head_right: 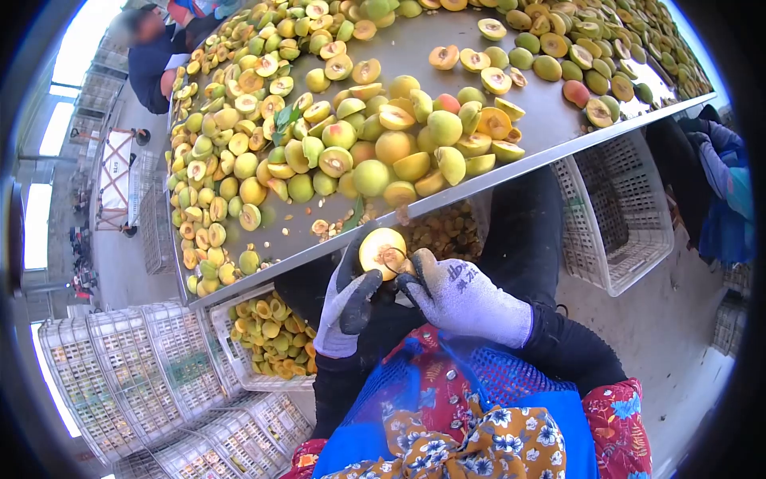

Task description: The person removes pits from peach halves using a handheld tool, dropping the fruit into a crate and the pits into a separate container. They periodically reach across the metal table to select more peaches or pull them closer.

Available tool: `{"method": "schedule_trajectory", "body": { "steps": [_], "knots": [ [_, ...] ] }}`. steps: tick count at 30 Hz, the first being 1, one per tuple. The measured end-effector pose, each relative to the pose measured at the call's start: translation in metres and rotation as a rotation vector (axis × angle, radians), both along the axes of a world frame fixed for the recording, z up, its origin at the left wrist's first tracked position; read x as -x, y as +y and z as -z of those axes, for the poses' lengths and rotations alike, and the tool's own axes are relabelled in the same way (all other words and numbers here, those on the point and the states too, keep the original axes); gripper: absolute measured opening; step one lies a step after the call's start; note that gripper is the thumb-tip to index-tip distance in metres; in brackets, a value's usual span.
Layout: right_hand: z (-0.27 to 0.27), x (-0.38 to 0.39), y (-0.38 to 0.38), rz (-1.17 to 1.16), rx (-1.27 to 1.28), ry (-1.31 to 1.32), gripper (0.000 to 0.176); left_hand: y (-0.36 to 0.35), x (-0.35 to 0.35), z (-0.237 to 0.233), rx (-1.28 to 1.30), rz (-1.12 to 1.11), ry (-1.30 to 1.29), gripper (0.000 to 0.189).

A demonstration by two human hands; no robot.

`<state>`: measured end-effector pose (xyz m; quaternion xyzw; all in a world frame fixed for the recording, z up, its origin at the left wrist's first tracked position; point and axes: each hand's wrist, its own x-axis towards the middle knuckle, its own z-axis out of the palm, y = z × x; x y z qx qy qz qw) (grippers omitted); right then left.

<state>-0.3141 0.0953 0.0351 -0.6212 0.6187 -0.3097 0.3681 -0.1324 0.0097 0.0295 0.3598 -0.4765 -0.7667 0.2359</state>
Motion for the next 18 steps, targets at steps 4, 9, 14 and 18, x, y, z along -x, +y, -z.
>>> {"method": "schedule_trajectory", "body": {
  "steps": [4,9,14,18],
  "knots": [
    [0.000,0.005,-0.001,0.004,-0.034,-0.015,0.027,0.004,0.011,0.019,0.131,-0.170,-0.013,0.063],
    [-0.008,0.006,-0.005,-0.066,0.003,0.051,0.028,0.012,0.012,0.060,0.182,-0.242,-0.163,0.063],
    [-0.008,0.005,-0.007,-0.092,-0.005,0.111,0.027,0.013,0.027,0.033,0.015,-0.343,-0.062,0.061],
    [-0.006,0.005,-0.006,-0.099,-0.017,0.172,0.028,0.013,0.030,0.029,0.219,-0.291,-0.233,0.055]
  ]
}}
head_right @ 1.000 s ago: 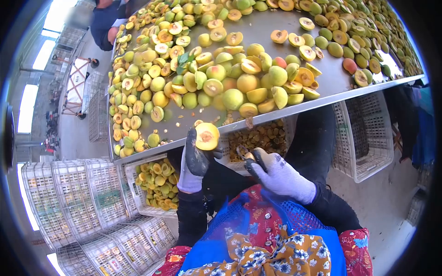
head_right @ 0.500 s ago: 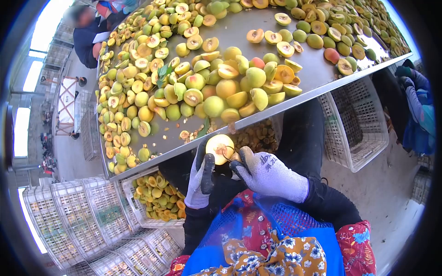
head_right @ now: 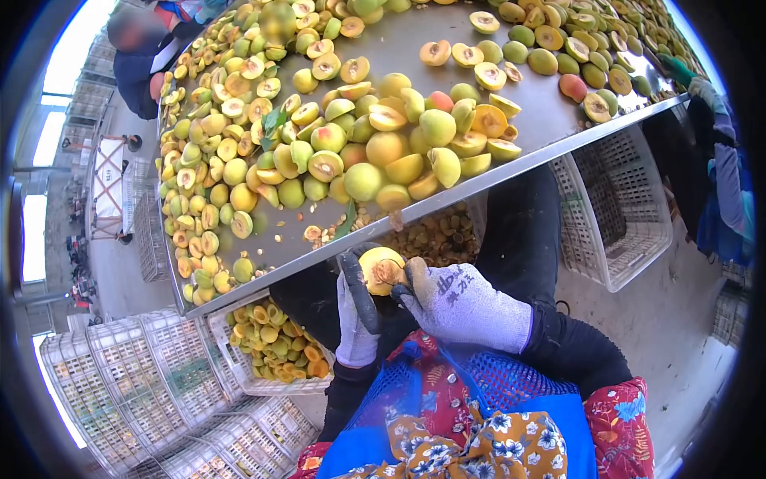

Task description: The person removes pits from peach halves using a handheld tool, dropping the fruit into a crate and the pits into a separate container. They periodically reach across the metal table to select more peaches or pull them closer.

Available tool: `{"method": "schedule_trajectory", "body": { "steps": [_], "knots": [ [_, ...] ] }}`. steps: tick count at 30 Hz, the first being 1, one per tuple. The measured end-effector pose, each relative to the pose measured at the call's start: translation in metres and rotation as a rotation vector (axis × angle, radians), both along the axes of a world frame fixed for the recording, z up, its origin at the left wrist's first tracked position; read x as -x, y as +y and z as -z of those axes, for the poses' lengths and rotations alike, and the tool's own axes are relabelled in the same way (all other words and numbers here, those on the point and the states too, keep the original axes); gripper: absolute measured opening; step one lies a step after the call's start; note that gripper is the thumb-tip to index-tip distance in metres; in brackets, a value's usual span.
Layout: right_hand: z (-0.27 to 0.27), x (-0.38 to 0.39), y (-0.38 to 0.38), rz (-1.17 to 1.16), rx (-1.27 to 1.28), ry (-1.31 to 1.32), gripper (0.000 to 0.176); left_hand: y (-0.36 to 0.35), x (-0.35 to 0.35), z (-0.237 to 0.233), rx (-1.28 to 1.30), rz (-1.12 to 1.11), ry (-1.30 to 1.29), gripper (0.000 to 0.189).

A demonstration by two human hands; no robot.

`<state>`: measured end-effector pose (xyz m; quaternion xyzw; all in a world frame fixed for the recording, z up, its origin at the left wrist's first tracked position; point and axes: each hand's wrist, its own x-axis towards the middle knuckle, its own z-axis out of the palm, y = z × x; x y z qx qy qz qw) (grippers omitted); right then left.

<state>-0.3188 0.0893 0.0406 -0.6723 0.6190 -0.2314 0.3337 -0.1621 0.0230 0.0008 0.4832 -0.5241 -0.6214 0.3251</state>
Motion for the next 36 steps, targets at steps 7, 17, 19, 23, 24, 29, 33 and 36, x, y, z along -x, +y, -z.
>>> {"method": "schedule_trajectory", "body": {
  "steps": [7,17,19,23,24,29,33,36],
  "knots": [
    [0.002,-0.003,-0.002,-0.037,-0.162,-0.023,0.031,0.005,0.004,0.018,0.281,-0.132,-0.229,0.031],
    [0.016,0.016,0.010,0.167,-0.957,-1.419,0.041,-0.006,0.002,0.013,0.331,0.256,-0.178,0.015],
    [0.027,0.017,0.018,0.300,-1.152,-1.682,0.038,-0.008,-0.002,0.003,0.243,0.351,-0.120,0.017],
    [0.029,0.015,0.028,0.402,-1.114,-1.680,0.032,-0.001,-0.004,0.002,0.492,0.395,-0.024,0.023],
    [0.018,0.010,0.027,0.416,-1.038,-1.500,0.032,0.001,-0.006,0.009,0.563,0.445,-0.089,0.025],
    [0.029,0.014,0.036,0.484,-1.165,-1.805,0.032,0.001,-0.007,0.009,0.480,0.561,-0.137,0.026],
    [0.003,0.008,0.030,0.450,-1.164,-1.680,0.032,-0.006,-0.004,0.004,0.582,0.596,-0.037,0.021],
    [0.049,0.013,0.038,-0.011,-1.303,-2.367,0.030,-0.017,-0.002,0.006,0.417,0.670,0.068,0.021]
  ]
}}
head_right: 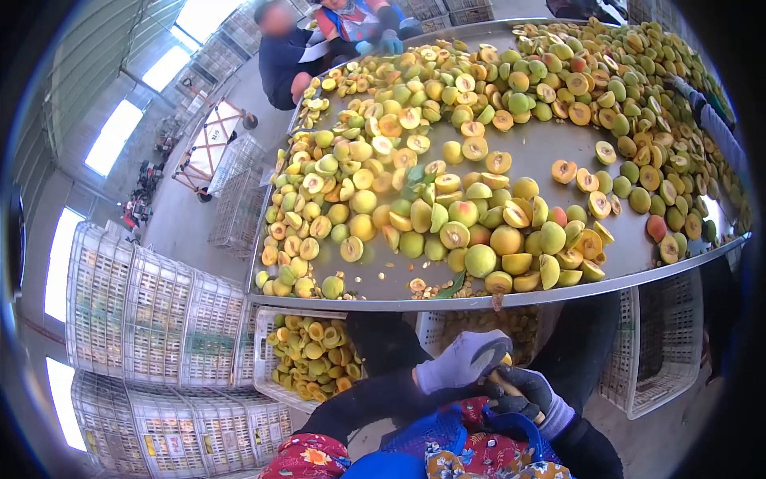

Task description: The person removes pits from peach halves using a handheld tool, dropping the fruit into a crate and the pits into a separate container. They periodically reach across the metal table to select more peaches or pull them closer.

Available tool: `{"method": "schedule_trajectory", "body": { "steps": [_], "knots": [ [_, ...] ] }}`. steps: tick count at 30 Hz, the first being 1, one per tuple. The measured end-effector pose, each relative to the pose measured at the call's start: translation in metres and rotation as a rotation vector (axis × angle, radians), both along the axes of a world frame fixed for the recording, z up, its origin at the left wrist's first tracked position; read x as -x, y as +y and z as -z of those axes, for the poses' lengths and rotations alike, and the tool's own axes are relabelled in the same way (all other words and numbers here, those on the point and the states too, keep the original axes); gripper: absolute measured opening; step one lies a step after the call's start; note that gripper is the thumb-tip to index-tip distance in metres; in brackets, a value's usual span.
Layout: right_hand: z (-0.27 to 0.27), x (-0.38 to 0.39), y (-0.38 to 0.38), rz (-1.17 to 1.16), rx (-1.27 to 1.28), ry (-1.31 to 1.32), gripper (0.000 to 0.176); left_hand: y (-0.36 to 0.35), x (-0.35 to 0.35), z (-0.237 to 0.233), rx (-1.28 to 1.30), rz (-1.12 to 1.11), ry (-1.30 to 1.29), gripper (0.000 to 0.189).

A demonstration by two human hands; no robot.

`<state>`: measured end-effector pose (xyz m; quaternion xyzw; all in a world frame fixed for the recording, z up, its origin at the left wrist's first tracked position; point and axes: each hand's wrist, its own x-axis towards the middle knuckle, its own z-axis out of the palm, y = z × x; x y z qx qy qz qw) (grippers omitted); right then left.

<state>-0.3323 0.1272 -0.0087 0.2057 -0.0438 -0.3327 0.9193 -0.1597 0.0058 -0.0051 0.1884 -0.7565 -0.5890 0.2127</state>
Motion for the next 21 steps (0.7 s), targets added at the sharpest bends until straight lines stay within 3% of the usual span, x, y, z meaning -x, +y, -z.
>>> {"method": "schedule_trajectory", "body": {
  "steps": [3,6,8,10,13,16,19,21],
  "knots": [
    [0.000,0.002,0.007,0.010,-0.157,0.242,0.030,0.005,0.000,0.000,0.030,-0.010,0.037,0.021],
    [-0.043,-0.016,-0.008,-0.023,-0.212,0.899,0.029,0.008,-0.003,-0.001,0.219,-0.090,0.093,0.019],
    [-0.033,-0.001,-0.008,-0.082,-0.115,0.638,0.029,0.006,-0.001,-0.003,0.072,-0.089,0.027,0.018],
    [-0.011,0.001,-0.008,-0.092,-0.128,0.088,0.030,0.003,0.000,0.001,-0.043,-0.069,-0.025,0.018],
    [-0.021,-0.002,-0.005,-0.041,-0.190,0.527,0.033,0.006,-0.001,-0.011,0.027,-0.098,0.024,0.016],
    [-0.021,-0.003,-0.010,-0.042,-0.069,0.458,0.035,0.015,0.010,0.016,-0.128,-0.291,-0.056,0.017],
    [-0.019,-0.006,-0.010,0.017,0.005,0.608,0.036,0.025,0.020,0.032,-0.116,-0.496,-0.070,0.019],
    [-0.032,-0.019,-0.016,0.070,0.089,0.995,0.036,0.027,0.024,0.034,-0.154,-0.583,-0.097,0.023]
  ]
}}
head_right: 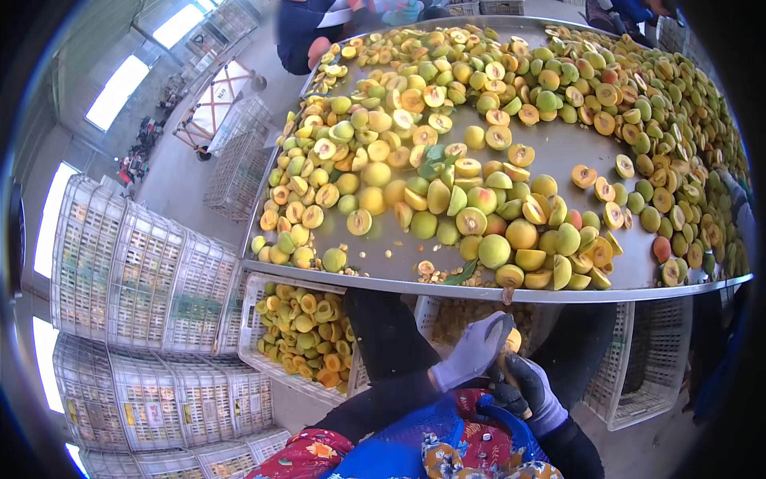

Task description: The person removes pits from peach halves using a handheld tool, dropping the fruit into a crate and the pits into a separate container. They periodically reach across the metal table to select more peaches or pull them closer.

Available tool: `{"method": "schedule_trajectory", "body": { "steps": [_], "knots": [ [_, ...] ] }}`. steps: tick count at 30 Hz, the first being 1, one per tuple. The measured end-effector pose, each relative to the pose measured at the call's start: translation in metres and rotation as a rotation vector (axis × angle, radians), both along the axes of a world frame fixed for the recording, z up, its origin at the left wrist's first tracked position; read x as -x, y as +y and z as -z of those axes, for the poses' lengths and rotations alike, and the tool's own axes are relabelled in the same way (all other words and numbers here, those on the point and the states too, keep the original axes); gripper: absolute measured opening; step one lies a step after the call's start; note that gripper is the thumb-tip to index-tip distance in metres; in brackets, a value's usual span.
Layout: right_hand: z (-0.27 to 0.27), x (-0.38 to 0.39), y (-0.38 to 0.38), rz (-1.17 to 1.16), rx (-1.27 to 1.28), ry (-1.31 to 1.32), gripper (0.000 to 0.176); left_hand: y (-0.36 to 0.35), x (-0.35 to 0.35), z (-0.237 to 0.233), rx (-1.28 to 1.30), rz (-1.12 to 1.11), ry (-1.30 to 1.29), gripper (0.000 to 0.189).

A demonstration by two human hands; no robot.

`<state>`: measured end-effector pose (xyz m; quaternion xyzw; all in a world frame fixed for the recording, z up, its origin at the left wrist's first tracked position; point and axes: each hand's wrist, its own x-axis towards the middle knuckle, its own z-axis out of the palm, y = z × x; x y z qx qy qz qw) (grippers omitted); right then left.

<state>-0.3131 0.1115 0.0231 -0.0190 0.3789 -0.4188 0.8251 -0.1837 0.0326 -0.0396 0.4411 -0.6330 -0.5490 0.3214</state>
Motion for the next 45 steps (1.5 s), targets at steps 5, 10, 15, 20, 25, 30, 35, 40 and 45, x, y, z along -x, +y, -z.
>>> {"method": "schedule_trajectory", "body": {
  "steps": [5,10,15,20,25,30,35,40,45],
  "knots": [
    [0.007,-0.016,-0.001,0.003,0.141,0.366,0.037,-0.001,-0.002,0.007,-0.126,-0.134,0.104,0.026],
    [0.045,-0.025,0.002,-0.110,0.478,0.641,0.034,0.002,-0.017,0.041,0.152,-0.258,0.002,0.032],
    [0.043,-0.031,0.002,-0.105,0.605,0.726,0.021,0.008,-0.034,0.038,0.347,-0.402,-0.206,0.037],
    [0.026,-0.029,-0.001,0.044,0.377,0.516,0.029,-0.038,-0.122,-0.016,-0.488,-0.822,0.633,0.038],
    [0.027,-0.012,-0.028,0.055,0.075,0.425,0.034,-0.090,-0.265,-0.043,-0.009,-1.150,0.092,0.046],
    [0.029,-0.005,-0.039,0.024,-0.092,0.158,0.033,-0.164,-0.324,-0.030,0.427,-1.085,-0.975,0.054],
    [0.046,-0.005,-0.034,-0.023,-0.127,0.194,0.026,-0.213,-0.242,-0.038,0.435,-0.493,-1.024,0.057],
    [0.017,-0.010,-0.040,-0.068,-0.156,0.204,0.030,-0.244,-0.207,-0.002,0.288,-0.212,-1.017,0.072],
    [0.007,-0.009,-0.041,-0.160,0.042,0.407,0.027,-0.209,-0.186,0.029,0.240,-0.285,-0.243,0.041]
  ]
}}
